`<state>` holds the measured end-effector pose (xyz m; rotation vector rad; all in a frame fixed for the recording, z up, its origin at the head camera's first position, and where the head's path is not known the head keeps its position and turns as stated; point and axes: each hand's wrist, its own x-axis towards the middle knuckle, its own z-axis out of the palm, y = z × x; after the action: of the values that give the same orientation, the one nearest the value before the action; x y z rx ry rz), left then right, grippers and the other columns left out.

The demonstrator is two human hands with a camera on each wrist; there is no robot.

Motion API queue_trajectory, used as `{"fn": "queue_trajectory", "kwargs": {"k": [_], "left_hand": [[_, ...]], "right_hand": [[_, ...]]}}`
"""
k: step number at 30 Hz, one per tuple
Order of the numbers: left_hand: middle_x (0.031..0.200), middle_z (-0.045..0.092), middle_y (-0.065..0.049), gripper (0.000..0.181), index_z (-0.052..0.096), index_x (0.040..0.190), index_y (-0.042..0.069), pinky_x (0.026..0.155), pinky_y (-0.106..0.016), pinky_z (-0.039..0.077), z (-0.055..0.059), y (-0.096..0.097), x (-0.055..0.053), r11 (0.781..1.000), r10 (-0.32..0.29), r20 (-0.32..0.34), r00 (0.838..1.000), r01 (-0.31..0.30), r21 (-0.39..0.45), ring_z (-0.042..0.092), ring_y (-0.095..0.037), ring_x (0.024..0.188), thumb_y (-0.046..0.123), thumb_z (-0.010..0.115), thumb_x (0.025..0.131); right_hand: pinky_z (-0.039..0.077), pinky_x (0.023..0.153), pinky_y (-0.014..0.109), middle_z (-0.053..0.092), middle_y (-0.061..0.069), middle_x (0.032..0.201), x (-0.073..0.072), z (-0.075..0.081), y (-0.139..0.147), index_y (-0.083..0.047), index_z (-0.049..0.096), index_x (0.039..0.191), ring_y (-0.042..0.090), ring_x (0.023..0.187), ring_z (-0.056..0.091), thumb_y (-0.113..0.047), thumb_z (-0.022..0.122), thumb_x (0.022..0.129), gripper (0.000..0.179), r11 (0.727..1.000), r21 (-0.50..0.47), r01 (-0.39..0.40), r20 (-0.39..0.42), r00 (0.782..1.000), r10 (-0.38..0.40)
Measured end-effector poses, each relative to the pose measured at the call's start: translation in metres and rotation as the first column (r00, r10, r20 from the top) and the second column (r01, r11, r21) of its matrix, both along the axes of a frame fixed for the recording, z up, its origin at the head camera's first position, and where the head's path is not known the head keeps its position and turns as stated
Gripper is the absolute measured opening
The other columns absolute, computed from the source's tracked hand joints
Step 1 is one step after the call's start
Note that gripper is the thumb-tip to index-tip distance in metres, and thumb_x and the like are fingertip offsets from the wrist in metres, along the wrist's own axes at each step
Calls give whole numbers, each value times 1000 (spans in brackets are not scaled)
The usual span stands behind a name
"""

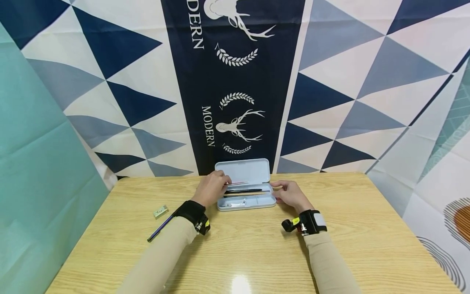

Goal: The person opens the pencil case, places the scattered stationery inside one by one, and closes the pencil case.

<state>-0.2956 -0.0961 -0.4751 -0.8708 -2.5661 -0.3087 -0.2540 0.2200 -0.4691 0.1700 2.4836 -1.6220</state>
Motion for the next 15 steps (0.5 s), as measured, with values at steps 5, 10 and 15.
{"fn": "queue_trajectory", "kwargs": {"k": [5, 10, 15], "left_hand": [[97, 79, -7, 12, 87, 105, 14, 78, -40, 65, 13, 15, 16, 1000, 5, 43, 999, -4, -13, 76, -25, 91, 6, 84, 98], [100, 80, -4, 12, 89, 110, 17, 81, -34, 65, 25, 32, 29, 996, 64, 57, 996, -60, -67, 77, -22, 95, 10, 83, 102], [102, 81, -2, 12, 89, 111, 19, 83, -32, 66, 24, 41, 32, 996, 54, 61, 997, -50, -74, 77, -19, 96, 13, 82, 103]], "right_hand": [[58, 68, 17, 53, 3, 89, 0, 1, 0, 2, 68, 152, 12, 77, 59, -3, 73, 104, 49, 1000, 1, -9, 0, 1000, 9], [58, 69, 18, 57, 4, 91, 1, 2, 0, 0, 69, 151, 13, 79, 59, -3, 72, 105, 47, 1000, 2, -5, 1, 1000, 5], [58, 69, 18, 60, 3, 91, 0, 0, 0, 0, 69, 151, 12, 79, 61, -3, 71, 105, 46, 1000, -5, -4, 4, 1000, 4]]}}
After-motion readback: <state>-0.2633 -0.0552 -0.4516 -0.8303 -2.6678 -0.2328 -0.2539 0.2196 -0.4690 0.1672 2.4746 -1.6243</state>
